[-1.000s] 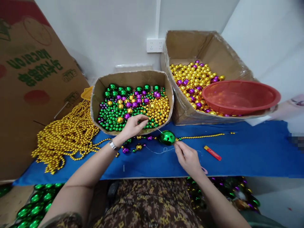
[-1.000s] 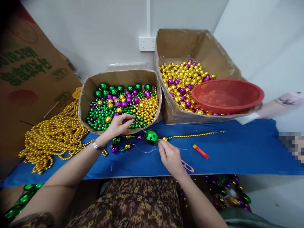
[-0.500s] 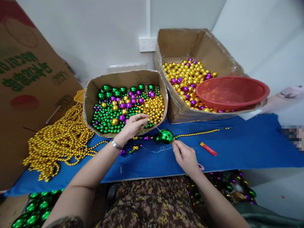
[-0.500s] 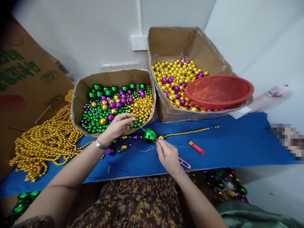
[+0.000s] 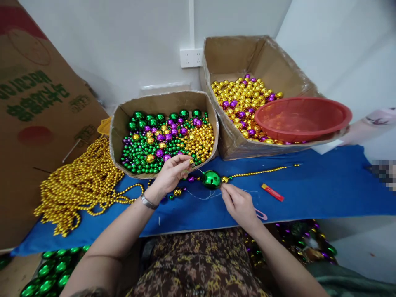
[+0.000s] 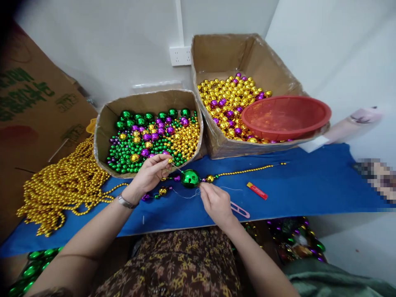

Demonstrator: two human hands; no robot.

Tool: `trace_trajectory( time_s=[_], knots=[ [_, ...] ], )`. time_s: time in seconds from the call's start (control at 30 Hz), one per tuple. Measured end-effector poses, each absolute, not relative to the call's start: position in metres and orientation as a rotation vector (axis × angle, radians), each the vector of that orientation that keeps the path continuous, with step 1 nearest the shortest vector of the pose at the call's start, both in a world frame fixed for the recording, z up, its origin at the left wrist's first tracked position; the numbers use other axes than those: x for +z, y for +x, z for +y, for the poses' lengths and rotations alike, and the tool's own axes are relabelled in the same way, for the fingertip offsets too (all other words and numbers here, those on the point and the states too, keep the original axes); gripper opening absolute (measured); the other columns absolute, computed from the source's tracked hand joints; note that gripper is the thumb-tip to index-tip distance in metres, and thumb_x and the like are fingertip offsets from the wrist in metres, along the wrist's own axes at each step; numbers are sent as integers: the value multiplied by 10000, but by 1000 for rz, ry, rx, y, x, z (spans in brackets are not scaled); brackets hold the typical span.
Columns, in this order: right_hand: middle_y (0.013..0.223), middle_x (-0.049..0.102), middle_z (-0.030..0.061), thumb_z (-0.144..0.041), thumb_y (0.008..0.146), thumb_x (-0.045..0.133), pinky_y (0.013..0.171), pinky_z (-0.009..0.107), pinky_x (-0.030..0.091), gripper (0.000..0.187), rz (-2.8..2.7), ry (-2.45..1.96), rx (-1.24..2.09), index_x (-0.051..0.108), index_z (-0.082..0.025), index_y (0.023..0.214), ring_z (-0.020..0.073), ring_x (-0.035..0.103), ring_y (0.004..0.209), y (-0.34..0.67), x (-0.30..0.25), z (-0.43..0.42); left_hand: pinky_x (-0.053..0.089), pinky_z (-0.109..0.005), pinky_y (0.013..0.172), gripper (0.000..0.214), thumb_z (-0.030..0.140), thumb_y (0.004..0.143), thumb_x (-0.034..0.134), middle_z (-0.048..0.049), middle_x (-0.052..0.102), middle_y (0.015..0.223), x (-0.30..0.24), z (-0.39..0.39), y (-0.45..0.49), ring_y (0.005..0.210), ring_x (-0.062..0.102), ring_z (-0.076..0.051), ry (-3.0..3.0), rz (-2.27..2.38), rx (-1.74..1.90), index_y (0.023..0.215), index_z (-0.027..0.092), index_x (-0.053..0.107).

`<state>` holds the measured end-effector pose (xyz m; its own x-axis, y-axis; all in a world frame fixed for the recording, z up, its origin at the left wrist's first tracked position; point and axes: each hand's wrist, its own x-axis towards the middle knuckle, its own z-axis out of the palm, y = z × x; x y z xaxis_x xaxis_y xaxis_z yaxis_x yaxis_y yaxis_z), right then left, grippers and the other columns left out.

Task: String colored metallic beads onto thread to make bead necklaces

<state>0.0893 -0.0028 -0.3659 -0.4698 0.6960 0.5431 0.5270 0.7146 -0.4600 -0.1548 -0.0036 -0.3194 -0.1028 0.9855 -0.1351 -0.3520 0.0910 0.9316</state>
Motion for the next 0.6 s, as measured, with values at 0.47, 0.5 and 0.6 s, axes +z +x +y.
trace_trajectory(
  time_s=[0.47,0.5,0.6],
  knots=[
    [908,716,55,-237,956,459,600,232,523,173,-2390,-1020,379,629,-206,969,162,702,735,87,-413,-15,477,-300,715,148,325,814,679,-56,713,805,-353,-39,-136,758,633,-182,1464,1464,1251,781,184,711],
    [943,719,61,-247,960,460,639,242,538,184,-2362,-1018,375,629,-205,1019,168,708,775,86,-407,-12,475,-301,720,137,317,819,675,-57,714,816,-348,-39,-136,763,634,-182,1500,1472,1266,790,188,711],
    [1059,711,89,-273,973,454,801,286,552,253,-2255,-961,409,596,-192,1167,189,697,938,71,-389,-7,472,-300,739,138,321,835,659,-56,710,837,-326,-37,-135,785,629,-181,1547,1412,1319,811,194,710]
  ],
)
